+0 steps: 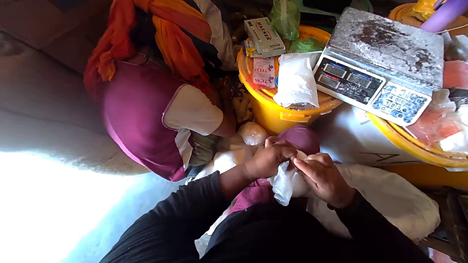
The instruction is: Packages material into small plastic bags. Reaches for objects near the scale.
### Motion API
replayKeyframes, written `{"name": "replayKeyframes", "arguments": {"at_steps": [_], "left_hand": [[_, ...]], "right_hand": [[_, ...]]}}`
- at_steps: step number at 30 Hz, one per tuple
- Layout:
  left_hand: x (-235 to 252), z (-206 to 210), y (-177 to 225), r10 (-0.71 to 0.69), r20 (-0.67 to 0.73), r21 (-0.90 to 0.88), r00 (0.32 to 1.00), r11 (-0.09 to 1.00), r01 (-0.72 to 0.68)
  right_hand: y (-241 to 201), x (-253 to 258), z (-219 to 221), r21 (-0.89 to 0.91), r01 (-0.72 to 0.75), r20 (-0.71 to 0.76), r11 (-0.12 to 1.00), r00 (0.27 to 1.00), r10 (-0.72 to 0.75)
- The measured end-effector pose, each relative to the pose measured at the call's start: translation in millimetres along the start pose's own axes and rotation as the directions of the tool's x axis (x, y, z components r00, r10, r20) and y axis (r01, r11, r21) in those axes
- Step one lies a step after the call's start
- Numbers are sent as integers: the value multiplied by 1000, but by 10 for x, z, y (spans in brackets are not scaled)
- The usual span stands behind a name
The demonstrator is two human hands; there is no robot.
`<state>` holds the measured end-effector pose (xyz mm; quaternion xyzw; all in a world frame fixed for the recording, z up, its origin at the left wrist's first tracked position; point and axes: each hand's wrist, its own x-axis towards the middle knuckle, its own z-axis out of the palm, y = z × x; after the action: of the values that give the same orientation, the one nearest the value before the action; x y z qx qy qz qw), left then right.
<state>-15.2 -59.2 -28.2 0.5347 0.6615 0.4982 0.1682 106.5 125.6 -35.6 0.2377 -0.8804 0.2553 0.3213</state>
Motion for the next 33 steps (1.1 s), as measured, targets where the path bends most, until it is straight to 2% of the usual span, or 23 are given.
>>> {"name": "replayKeyframes", "arguments": {"at_steps": [4,10,13,17,21,23,28,33], "left_hand": [[-70,-94,-34,-40,-24,-9,999,999,40],[-109,-170,-108,-29,-54,-35,998,999,28],[-165,-136,-130,20,-99,-46,995,999,-25],[-221,-76,-139,41,-155,-73,987,996,-53],[-183,-64,-149,44,-123,-74,991,996,-54],[-164,-54,-153,81,-103,-27,991,996,-84],[-142,-41,-85,167,-27,310,986,939,-150],[-161,-27,-86,230,-28,350,973,914,-206]], "right_hand": [[-26,101,104,-10,55,28,998,998,-55],[-36,144,331,-18,-15,-38,1000,999,15],[-54,86,413,-3,-84,-88,996,993,83],[-78,24,359,41,-115,-60,993,991,117],[-70,73,329,8,-93,-45,996,995,93],[-68,64,358,23,-134,-42,991,990,135],[-142,-36,423,236,-394,-45,888,909,415],[-181,-101,405,307,-459,-28,834,871,490]]}}
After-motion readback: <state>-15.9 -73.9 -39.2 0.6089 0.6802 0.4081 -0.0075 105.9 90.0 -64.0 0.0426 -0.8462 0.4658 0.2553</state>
